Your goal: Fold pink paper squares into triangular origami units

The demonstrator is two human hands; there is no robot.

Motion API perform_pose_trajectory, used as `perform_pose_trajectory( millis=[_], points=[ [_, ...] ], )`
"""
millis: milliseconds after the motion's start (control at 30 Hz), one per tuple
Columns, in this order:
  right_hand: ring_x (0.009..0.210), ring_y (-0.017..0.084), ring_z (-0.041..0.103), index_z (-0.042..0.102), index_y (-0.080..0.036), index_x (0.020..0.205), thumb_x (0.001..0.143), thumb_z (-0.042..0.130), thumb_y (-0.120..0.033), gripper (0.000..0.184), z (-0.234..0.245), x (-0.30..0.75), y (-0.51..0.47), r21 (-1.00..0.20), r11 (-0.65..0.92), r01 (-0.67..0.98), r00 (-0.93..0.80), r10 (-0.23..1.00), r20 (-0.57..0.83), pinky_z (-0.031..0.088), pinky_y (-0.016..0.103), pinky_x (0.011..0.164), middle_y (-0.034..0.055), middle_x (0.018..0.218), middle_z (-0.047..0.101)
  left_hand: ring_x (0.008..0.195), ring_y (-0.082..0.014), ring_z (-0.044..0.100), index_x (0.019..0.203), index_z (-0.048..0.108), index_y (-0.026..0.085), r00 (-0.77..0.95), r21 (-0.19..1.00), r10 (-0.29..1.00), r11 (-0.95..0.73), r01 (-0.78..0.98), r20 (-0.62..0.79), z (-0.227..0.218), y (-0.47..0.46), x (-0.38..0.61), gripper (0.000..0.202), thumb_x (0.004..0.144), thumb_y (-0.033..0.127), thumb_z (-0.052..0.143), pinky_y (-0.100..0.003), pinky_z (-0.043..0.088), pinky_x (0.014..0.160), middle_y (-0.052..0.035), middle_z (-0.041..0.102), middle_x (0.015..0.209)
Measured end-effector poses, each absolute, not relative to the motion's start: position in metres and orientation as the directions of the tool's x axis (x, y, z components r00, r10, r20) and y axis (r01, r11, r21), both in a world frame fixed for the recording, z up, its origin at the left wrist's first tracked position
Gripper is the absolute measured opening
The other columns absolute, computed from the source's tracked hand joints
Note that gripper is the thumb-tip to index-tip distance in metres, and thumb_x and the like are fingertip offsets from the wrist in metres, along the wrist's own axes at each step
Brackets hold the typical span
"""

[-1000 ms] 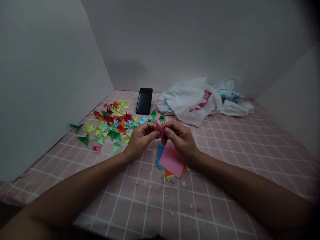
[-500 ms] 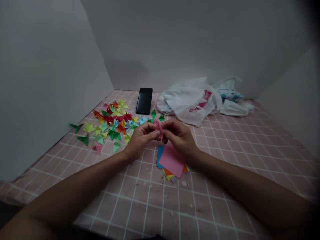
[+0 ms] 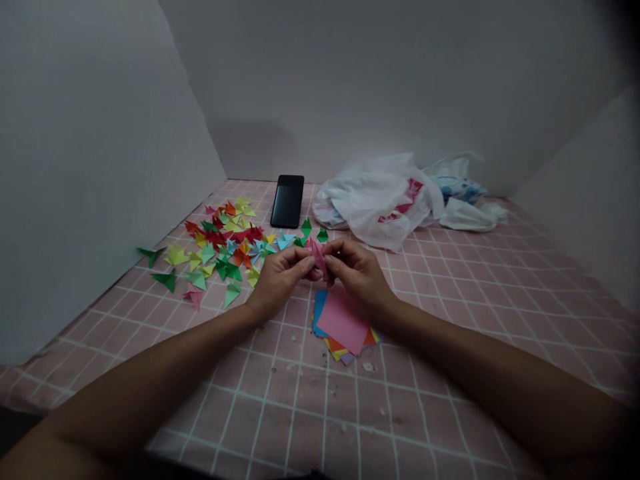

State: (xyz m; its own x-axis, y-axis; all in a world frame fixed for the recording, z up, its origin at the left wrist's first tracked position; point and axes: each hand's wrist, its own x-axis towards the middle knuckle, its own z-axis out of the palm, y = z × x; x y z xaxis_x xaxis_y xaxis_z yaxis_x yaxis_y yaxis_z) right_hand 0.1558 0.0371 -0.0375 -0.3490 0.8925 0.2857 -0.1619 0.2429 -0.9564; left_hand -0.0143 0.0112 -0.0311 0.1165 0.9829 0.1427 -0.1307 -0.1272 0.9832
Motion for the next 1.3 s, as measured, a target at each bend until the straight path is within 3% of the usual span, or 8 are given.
perform_pose_trajectory(
  millis=[167, 467, 867, 1067, 1300],
  points=[
    [0.058, 0.009, 0.058, 0.063, -0.019, 0.092, 0.087, 0.068, -0.028, 0.012, -0.038, 0.155, 0.037, -0.959, 0.196, -0.206, -0.359, 0.897, 0.260, 0.049, 0.025, 0.055, -0.0028, 0.074, 0.062, 0.064, -0.0109, 0.066, 0.086, 0.071, 0.015, 0.105, 0.982, 0.987, -0.104, -0.156, 0.122, -0.035, 0.014, -0.015, 0.023, 0.081, 0.036, 0.077, -0.024, 0.055, 0.067, -0.0005, 0.070, 0.071],
    [0.062, 0.009, 0.056, 0.059, -0.022, 0.097, 0.084, 0.068, -0.024, 0.016, -0.038, 0.152, 0.033, -0.948, 0.261, -0.185, -0.331, 0.891, 0.310, 0.048, 0.026, 0.053, -0.0021, 0.086, 0.058, 0.063, -0.0080, 0.060, 0.087, 0.071, 0.015, 0.149, 0.932, 0.989, 0.045, -0.360, 0.010, -0.043, 0.020, -0.014, 0.030, 0.073, 0.037, 0.086, -0.022, 0.053, 0.067, 0.0015, 0.066, 0.075],
    [0.071, 0.012, 0.057, 0.055, -0.024, 0.103, 0.082, 0.071, -0.022, 0.026, -0.036, 0.150, 0.030, -0.937, 0.280, -0.209, -0.337, 0.879, 0.338, 0.048, 0.025, 0.058, -0.0015, 0.086, 0.056, 0.062, -0.0072, 0.058, 0.086, 0.070, 0.017, 0.232, 0.891, 0.972, 0.137, -0.433, -0.037, -0.039, 0.018, -0.011, 0.032, 0.069, 0.037, 0.089, -0.021, 0.051, 0.064, 0.0022, 0.064, 0.074],
    [0.062, 0.011, 0.055, 0.059, -0.021, 0.092, 0.086, 0.069, -0.029, 0.015, -0.035, 0.153, 0.031, -0.951, 0.247, -0.184, -0.374, 0.877, 0.300, 0.046, 0.026, 0.055, -0.0012, 0.080, 0.059, 0.066, -0.0095, 0.060, 0.087, 0.070, 0.017, 0.177, 0.953, 0.981, -0.026, -0.301, 0.082, -0.040, 0.017, -0.013, 0.026, 0.078, 0.038, 0.081, -0.024, 0.052, 0.067, 0.0006, 0.066, 0.077],
    [0.055, 0.010, 0.053, 0.060, -0.019, 0.079, 0.083, 0.075, -0.037, 0.024, -0.033, 0.154, 0.030, -0.965, 0.222, -0.139, -0.363, 0.895, 0.259, 0.043, 0.026, 0.052, -0.0031, 0.068, 0.058, 0.067, -0.0105, 0.059, 0.085, 0.067, 0.016, 0.128, 0.975, 0.974, -0.165, -0.152, 0.184, -0.034, 0.015, -0.013, 0.023, 0.078, 0.035, 0.079, -0.024, 0.051, 0.065, 0.0008, 0.064, 0.076]
  ],
)
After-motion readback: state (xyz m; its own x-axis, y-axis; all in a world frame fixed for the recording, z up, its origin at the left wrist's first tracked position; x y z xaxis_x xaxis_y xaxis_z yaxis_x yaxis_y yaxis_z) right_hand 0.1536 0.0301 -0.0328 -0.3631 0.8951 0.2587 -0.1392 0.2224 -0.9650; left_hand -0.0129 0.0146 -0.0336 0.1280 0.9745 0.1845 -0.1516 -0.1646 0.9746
